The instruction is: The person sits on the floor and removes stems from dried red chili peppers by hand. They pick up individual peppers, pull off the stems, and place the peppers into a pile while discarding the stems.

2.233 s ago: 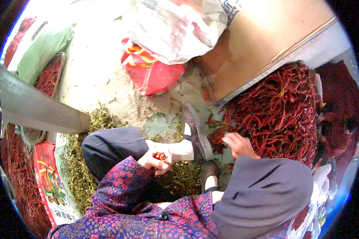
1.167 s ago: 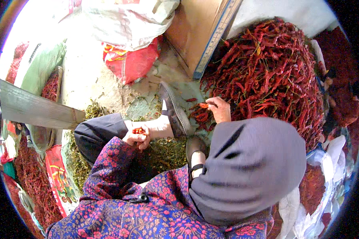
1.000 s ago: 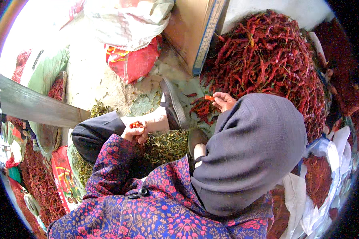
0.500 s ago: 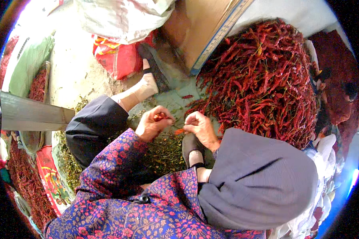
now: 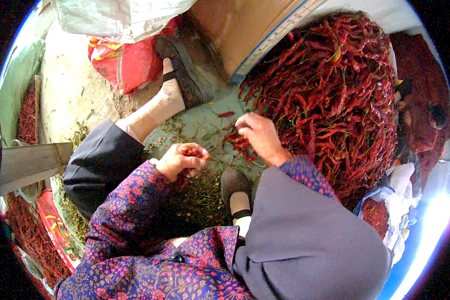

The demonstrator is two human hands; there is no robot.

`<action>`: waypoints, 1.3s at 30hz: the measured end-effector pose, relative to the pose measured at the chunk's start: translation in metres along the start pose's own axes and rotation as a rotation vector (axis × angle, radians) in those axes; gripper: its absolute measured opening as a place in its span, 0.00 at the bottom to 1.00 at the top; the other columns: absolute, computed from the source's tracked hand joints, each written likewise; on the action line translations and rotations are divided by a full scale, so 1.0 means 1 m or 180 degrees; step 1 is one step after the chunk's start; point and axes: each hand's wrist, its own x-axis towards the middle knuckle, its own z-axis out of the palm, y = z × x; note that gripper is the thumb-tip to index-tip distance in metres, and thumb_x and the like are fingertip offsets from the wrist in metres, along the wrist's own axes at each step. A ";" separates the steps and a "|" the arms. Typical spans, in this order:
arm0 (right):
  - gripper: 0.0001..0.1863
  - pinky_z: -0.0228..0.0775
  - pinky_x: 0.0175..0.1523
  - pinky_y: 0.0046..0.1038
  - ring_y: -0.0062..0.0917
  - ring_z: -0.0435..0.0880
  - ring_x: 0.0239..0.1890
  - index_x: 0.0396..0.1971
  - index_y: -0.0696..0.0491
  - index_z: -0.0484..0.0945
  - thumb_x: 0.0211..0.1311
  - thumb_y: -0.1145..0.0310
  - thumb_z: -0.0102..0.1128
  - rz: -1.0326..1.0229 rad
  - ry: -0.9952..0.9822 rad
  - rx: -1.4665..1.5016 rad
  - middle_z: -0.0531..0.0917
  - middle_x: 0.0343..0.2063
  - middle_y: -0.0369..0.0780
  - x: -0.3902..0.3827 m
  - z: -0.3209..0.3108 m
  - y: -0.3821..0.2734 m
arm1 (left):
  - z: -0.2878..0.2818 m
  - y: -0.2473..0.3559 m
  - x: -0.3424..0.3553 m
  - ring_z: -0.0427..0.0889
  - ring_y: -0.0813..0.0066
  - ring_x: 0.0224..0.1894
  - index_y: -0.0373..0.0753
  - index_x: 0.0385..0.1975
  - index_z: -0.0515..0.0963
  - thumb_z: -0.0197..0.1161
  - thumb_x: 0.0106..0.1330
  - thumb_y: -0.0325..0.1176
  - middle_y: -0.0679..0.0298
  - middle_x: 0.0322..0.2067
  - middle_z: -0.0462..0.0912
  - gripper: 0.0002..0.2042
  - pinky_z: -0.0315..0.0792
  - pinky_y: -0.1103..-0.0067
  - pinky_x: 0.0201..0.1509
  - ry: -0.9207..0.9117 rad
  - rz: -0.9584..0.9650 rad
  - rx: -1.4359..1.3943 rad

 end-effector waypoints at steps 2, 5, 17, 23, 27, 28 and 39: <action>0.07 0.67 0.33 0.31 0.37 0.75 0.29 0.28 0.57 0.71 0.45 0.76 0.55 -0.0227 -0.0105 -0.0462 0.74 0.25 0.42 0.013 -0.002 0.025 | -0.010 -0.004 0.005 0.67 0.83 0.15 0.34 0.30 0.73 0.63 0.47 0.23 0.69 0.18 0.72 0.10 0.59 0.87 0.18 0.0078 0.0011 -0.0300; 0.08 0.65 0.33 0.37 0.44 0.71 0.31 0.30 0.57 0.71 0.46 0.75 0.55 -0.0383 -0.0500 -0.1280 0.72 0.27 0.45 0.022 0.009 0.043 | -0.017 -0.010 0.009 0.66 0.83 0.14 0.37 0.24 0.70 0.63 0.48 0.23 0.70 0.14 0.69 0.08 0.57 0.86 0.15 0.0122 0.0020 -0.0534; 0.10 0.66 0.24 0.21 0.18 0.70 0.15 0.37 0.56 0.72 0.53 0.73 0.52 0.1041 0.0567 0.0815 0.78 0.28 0.37 0.025 -0.024 0.019 | -0.015 -0.017 0.014 0.65 0.80 0.14 0.41 0.25 0.67 0.60 0.55 0.28 0.68 0.15 0.67 0.07 0.55 0.85 0.14 0.0309 0.0326 -0.1123; 0.07 0.58 0.21 0.09 0.13 0.72 0.22 0.36 0.58 0.72 0.59 0.74 0.47 0.1100 0.0640 0.3565 0.78 0.32 0.40 -0.002 -0.040 -0.020 | -0.014 -0.012 0.012 0.71 0.73 0.17 0.39 0.26 0.67 0.56 0.59 0.34 0.59 0.22 0.76 0.07 0.63 0.82 0.17 0.0076 0.0509 -0.1032; 0.08 0.55 0.21 0.11 0.11 0.69 0.22 0.36 0.55 0.72 0.55 0.75 0.52 0.1056 0.0419 0.2346 0.79 0.31 0.39 -0.023 -0.005 -0.039 | -0.002 -0.009 0.007 0.79 0.65 0.30 0.39 0.28 0.67 0.56 0.59 0.33 0.55 0.27 0.78 0.06 0.70 0.81 0.23 -0.0080 0.0391 -0.1140; 0.08 0.59 0.22 0.13 0.12 0.70 0.22 0.35 0.56 0.73 0.53 0.76 0.54 0.0867 0.0553 0.2008 0.79 0.26 0.37 -0.028 0.010 -0.043 | -0.001 -0.010 0.007 0.80 0.65 0.32 0.39 0.29 0.67 0.55 0.59 0.33 0.54 0.30 0.78 0.06 0.71 0.81 0.24 -0.0147 0.0376 -0.1186; 0.13 0.71 0.36 0.26 0.31 0.76 0.32 0.32 0.55 0.75 0.43 0.82 0.55 -0.1631 0.0274 -0.0551 0.75 0.31 0.39 -0.050 0.057 -0.057 | 0.006 -0.031 0.003 0.68 0.85 0.20 0.34 0.34 0.73 0.57 0.57 0.28 0.67 0.25 0.75 0.07 0.59 0.87 0.19 -0.0082 0.0206 -0.1314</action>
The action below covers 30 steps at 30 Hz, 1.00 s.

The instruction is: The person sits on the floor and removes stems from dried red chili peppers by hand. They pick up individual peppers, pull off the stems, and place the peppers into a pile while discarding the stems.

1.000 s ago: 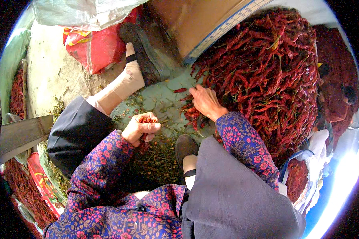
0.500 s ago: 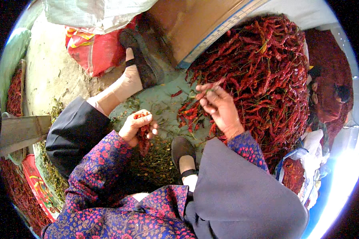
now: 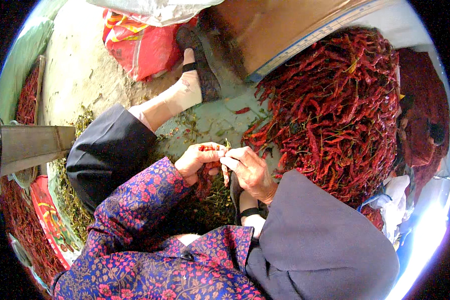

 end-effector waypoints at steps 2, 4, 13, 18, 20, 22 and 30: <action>0.12 0.70 0.38 0.27 0.31 0.76 0.33 0.32 0.55 0.75 0.44 0.82 0.54 0.0196 0.0022 0.0130 0.75 0.31 0.39 0.002 -0.001 -0.004 | 0.002 0.003 0.000 0.68 0.85 0.19 0.34 0.34 0.73 0.57 0.57 0.27 0.67 0.24 0.75 0.07 0.58 0.87 0.19 0.0014 -0.0026 0.0023; 0.10 0.69 0.39 0.25 0.29 0.76 0.34 0.32 0.56 0.75 0.46 0.81 0.54 0.0321 0.0044 0.0285 0.76 0.30 0.39 0.003 -0.002 -0.004 | -0.001 0.007 0.000 0.68 0.85 0.19 0.35 0.33 0.73 0.58 0.55 0.27 0.66 0.23 0.76 0.07 0.57 0.88 0.19 -0.0067 0.0033 0.0067; 0.11 0.65 0.29 0.15 0.14 0.72 0.25 0.37 0.57 0.74 0.52 0.75 0.57 0.2749 0.0441 0.2295 0.73 0.29 0.34 -0.001 -0.004 0.010 | -0.001 0.008 0.002 0.68 0.83 0.17 0.36 0.31 0.73 0.60 0.52 0.26 0.63 0.22 0.76 0.07 0.57 0.88 0.17 0.0287 0.0155 0.0466; 0.10 0.64 0.27 0.16 0.13 0.71 0.23 0.34 0.58 0.75 0.52 0.72 0.59 0.2838 0.0043 0.2167 0.73 0.29 0.34 0.016 -0.001 0.006 | 0.000 0.008 0.000 0.64 0.84 0.14 0.36 0.28 0.73 0.60 0.52 0.26 0.66 0.19 0.73 0.05 0.56 0.87 0.16 0.0234 0.0074 0.0391; 0.09 0.64 0.27 0.15 0.13 0.71 0.22 0.33 0.58 0.75 0.52 0.72 0.58 0.2882 -0.0023 0.2149 0.74 0.29 0.34 0.019 0.000 0.006 | 0.002 0.008 -0.001 0.63 0.84 0.14 0.36 0.28 0.73 0.60 0.52 0.26 0.67 0.19 0.72 0.05 0.56 0.87 0.16 0.0271 0.0086 0.0438; 0.07 0.62 0.26 0.14 0.13 0.71 0.20 0.31 0.58 0.75 0.53 0.72 0.57 0.3053 -0.0045 0.2295 0.76 0.25 0.34 0.019 0.001 0.006 | 0.005 0.010 -0.003 0.63 0.84 0.14 0.35 0.28 0.73 0.60 0.53 0.26 0.67 0.18 0.71 0.05 0.56 0.87 0.16 0.0285 0.0087 0.0575; 0.03 0.57 0.22 0.12 0.11 0.70 0.20 0.26 0.55 0.73 0.54 0.72 0.52 0.3383 0.0399 0.4039 0.78 0.23 0.34 0.004 -0.013 0.026 | -0.007 0.020 0.001 0.65 0.83 0.15 0.34 0.28 0.71 0.57 0.56 0.30 0.55 0.27 0.78 0.06 0.58 0.86 0.16 0.0166 0.0224 0.0547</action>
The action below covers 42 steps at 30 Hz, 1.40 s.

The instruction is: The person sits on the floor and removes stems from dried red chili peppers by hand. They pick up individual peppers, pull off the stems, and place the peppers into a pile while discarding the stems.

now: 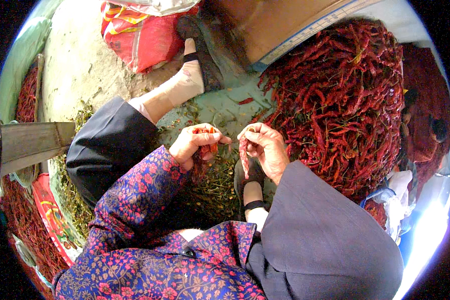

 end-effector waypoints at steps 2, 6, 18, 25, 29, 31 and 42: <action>0.03 0.58 0.22 0.12 0.11 0.71 0.20 0.27 0.55 0.73 0.54 0.72 0.52 -0.0015 0.0167 -0.0040 0.78 0.24 0.35 -0.003 0.003 0.000 | -0.002 0.001 0.001 0.66 0.82 0.16 0.34 0.29 0.70 0.56 0.57 0.31 0.52 0.33 0.78 0.07 0.58 0.86 0.15 -0.0047 -0.0006 -0.0158; 0.03 0.59 0.23 0.12 0.11 0.71 0.19 0.28 0.55 0.73 0.54 0.73 0.52 -0.0096 0.0144 -0.0322 0.79 0.26 0.36 -0.008 0.012 -0.006 | -0.005 0.004 0.000 0.68 0.81 0.18 0.34 0.29 0.70 0.56 0.57 0.32 0.51 0.36 0.77 0.08 0.59 0.87 0.16 -0.0336 0.0057 -0.0357; 0.11 0.64 0.27 0.15 0.11 0.70 0.20 0.34 0.57 0.71 0.49 0.76 0.57 -0.0361 -0.0217 -0.1647 0.73 0.21 0.32 -0.019 0.039 -0.007 | -0.003 0.008 -0.008 0.69 0.81 0.20 0.36 0.32 0.69 0.57 0.57 0.34 0.54 0.39 0.76 0.09 0.61 0.86 0.17 -0.0245 0.0248 -0.0561; 0.11 0.63 0.24 0.17 0.12 0.68 0.18 0.30 0.57 0.73 0.46 0.72 0.62 -0.1118 0.0527 -0.2779 0.73 0.20 0.32 -0.014 0.052 0.005 | 0.001 0.006 -0.007 0.69 0.82 0.19 0.36 0.31 0.70 0.57 0.56 0.33 0.56 0.39 0.76 0.09 0.62 0.87 0.17 -0.0227 0.0270 -0.0652; 0.11 0.66 0.22 0.25 0.23 0.73 0.17 0.29 0.57 0.73 0.42 0.73 0.61 -0.2151 0.0352 -0.3875 0.73 0.21 0.37 -0.006 0.051 0.012 | 0.007 0.007 -0.010 0.68 0.83 0.19 0.35 0.31 0.70 0.57 0.56 0.32 0.55 0.40 0.76 0.08 0.62 0.87 0.17 -0.0233 0.0265 -0.0870; 0.10 0.66 0.21 0.26 0.26 0.73 0.17 0.27 0.56 0.72 0.41 0.74 0.60 -0.2527 0.0442 -0.4300 0.72 0.20 0.38 -0.002 0.047 0.016 | 0.005 0.006 -0.009 0.69 0.83 0.19 0.35 0.31 0.70 0.57 0.56 0.32 0.55 0.41 0.75 0.08 0.62 0.87 0.17 -0.0246 0.0194 -0.0905; 0.09 0.65 0.28 0.18 0.18 0.74 0.24 0.35 0.55 0.68 0.55 0.71 0.51 -0.0567 0.0374 -0.0366 0.75 0.23 0.35 -0.014 0.027 -0.001 | 0.002 0.013 -0.014 0.71 0.83 0.29 0.35 0.33 0.73 0.59 0.55 0.33 0.57 0.43 0.73 0.10 0.62 0.88 0.21 -0.0176 0.0262 -0.0921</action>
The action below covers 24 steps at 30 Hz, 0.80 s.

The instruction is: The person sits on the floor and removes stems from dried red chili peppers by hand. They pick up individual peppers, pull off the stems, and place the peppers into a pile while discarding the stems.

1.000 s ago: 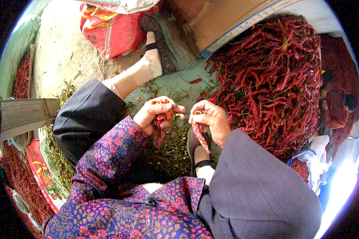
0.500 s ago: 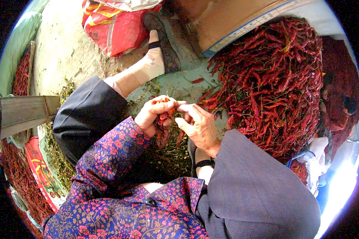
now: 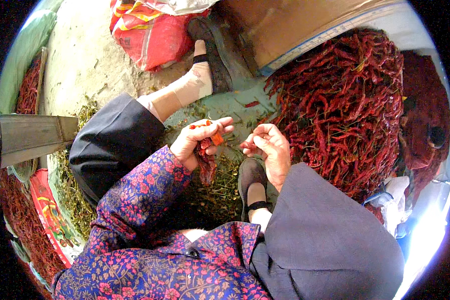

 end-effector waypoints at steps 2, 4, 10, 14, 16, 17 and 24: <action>0.08 0.64 0.26 0.17 0.18 0.74 0.24 0.36 0.55 0.67 0.57 0.71 0.50 0.0078 -0.0292 0.0262 0.75 0.23 0.36 -0.001 -0.001 0.000 | -0.003 0.001 -0.001 0.71 0.82 0.27 0.35 0.32 0.73 0.60 0.55 0.33 0.59 0.38 0.75 0.09 0.61 0.87 0.20 0.0090 0.0032 -0.0032; 0.08 0.63 0.25 0.16 0.17 0.73 0.23 0.37 0.55 0.67 0.58 0.71 0.49 0.0347 -0.0302 0.0305 0.74 0.23 0.36 -0.002 -0.004 0.003 | -0.007 0.000 -0.001 0.70 0.82 0.25 0.35 0.31 0.73 0.60 0.55 0.33 0.61 0.33 0.75 0.09 0.59 0.87 0.19 0.0093 0.0055 -0.0050; 0.10 0.57 0.22 0.11 0.11 0.68 0.20 0.39 0.56 0.67 0.60 0.69 0.48 0.0165 -0.0466 -0.0398 0.72 0.22 0.33 -0.003 0.009 -0.008 | 0.007 0.000 -0.006 0.66 0.83 0.15 0.35 0.28 0.73 0.61 0.53 0.31 0.64 0.19 0.74 0.08 0.58 0.87 0.17 0.0155 -0.0201 0.0631; 0.12 0.57 0.20 0.10 0.08 0.66 0.18 0.39 0.57 0.70 0.57 0.67 0.53 0.0141 -0.0425 -0.1086 0.73 0.19 0.31 0.002 0.022 -0.006 | 0.012 -0.005 -0.011 0.66 0.84 0.14 0.35 0.25 0.74 0.61 0.53 0.29 0.67 0.16 0.72 0.05 0.58 0.87 0.17 0.0009 -0.0039 0.1272; 0.12 0.56 0.17 0.10 0.08 0.65 0.15 0.36 0.57 0.72 0.56 0.66 0.55 0.0283 -0.0364 -0.1242 0.72 0.16 0.30 0.004 0.026 -0.005 | 0.009 -0.007 -0.011 0.66 0.85 0.14 0.36 0.25 0.74 0.61 0.53 0.29 0.68 0.16 0.73 0.05 0.58 0.87 0.17 -0.0201 0.0066 0.1629; 0.11 0.55 0.17 0.10 0.08 0.65 0.14 0.35 0.56 0.73 0.55 0.65 0.56 0.0401 -0.0322 -0.1260 0.72 0.15 0.30 0.004 0.027 -0.006 | 0.008 -0.008 -0.011 0.65 0.86 0.14 0.36 0.26 0.74 0.61 0.53 0.29 0.68 0.16 0.73 0.05 0.58 0.88 0.17 -0.0312 0.0114 0.1803; 0.09 0.51 0.14 0.11 0.09 0.62 0.10 0.30 0.55 0.74 0.53 0.64 0.57 0.0575 -0.0152 -0.1350 0.69 0.11 0.29 0.004 0.016 0.001 | 0.010 -0.012 -0.012 0.69 0.86 0.17 0.36 0.25 0.75 0.60 0.52 0.30 0.67 0.18 0.75 0.05 0.61 0.88 0.18 -0.0174 0.0022 0.2444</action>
